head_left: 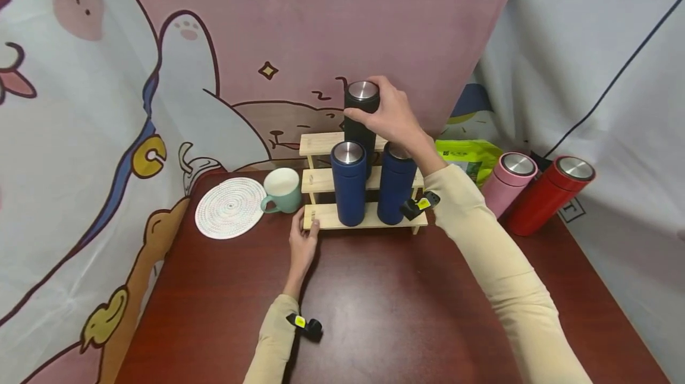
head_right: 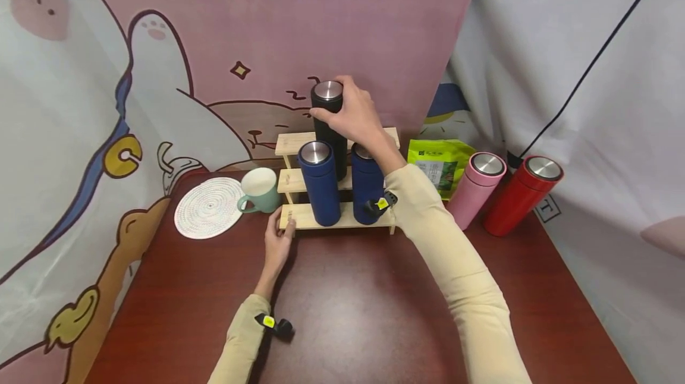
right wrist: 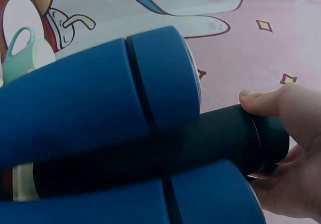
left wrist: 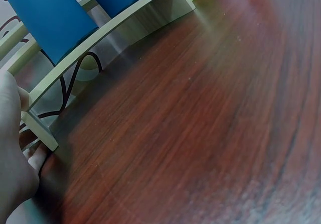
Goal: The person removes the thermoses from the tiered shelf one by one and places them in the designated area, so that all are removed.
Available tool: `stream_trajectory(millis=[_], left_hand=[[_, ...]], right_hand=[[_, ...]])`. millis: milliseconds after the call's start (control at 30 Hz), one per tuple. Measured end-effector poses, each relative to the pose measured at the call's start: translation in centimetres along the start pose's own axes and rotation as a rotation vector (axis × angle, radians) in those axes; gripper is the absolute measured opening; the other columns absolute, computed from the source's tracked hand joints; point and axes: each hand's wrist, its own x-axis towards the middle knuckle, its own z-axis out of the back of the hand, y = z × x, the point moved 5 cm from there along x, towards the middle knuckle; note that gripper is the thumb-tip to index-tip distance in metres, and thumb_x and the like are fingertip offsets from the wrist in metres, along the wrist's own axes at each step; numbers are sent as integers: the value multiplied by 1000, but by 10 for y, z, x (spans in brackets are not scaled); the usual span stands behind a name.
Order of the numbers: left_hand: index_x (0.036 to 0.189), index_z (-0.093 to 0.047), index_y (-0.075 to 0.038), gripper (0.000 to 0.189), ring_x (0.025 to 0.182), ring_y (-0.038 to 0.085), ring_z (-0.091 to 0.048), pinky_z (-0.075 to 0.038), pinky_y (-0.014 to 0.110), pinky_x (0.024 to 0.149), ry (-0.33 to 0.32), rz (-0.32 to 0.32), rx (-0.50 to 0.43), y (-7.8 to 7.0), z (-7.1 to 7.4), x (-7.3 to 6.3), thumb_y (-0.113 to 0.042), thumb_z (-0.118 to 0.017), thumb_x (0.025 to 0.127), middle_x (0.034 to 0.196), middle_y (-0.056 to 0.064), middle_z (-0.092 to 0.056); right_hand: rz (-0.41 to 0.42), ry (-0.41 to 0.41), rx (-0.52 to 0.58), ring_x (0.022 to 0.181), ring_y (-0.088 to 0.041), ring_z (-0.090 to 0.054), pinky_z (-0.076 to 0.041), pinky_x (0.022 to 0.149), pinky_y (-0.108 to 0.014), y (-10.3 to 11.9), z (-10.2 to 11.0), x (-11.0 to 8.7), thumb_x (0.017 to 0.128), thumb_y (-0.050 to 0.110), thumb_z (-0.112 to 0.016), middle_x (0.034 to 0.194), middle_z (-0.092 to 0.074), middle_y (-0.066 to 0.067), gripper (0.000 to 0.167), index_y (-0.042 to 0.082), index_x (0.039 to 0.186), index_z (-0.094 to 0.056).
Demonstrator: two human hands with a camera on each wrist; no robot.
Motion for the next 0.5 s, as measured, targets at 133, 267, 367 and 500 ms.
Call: stream_trajectory(millis=[133,267,367,500], left_hand=[[147,-46,3,52,121,33,-60,-47,50,102,-9,-3,-6,-2,1,1,-4,-63,98,134,27,-62],[147,-46,2,52,121,31,-59,-46,49,103,-10,7,7,-1,1,1,-4,-63,98,134,26,-63],[147,-46,2,52,121,31,-59,-46,49,103,-6,16,10,-1,0,0,-4,-63,98,135,25,-63],[148,-45,2,52,122,33,-59,-46,50,104,0,14,12,-1,-1,-1,-4,-63,99,135,26,-62]], right_hand=[[7,-34,-1,123,-31,-59,-50,101,-44,-6,10,-3,89,42,-76,140,-57,-18,81,5,151,-38],[12,-63,4,123,-31,-59,-50,101,-44,-14,19,-6,89,42,-76,141,-57,-18,81,5,151,-38],[19,-81,0,123,-33,-58,-50,100,-46,-19,25,-10,89,41,-76,140,-57,-19,81,4,151,-39],[22,-109,-13,120,-34,-60,-50,97,-47,-27,35,-15,89,40,-76,138,-58,-20,80,3,150,-40]])
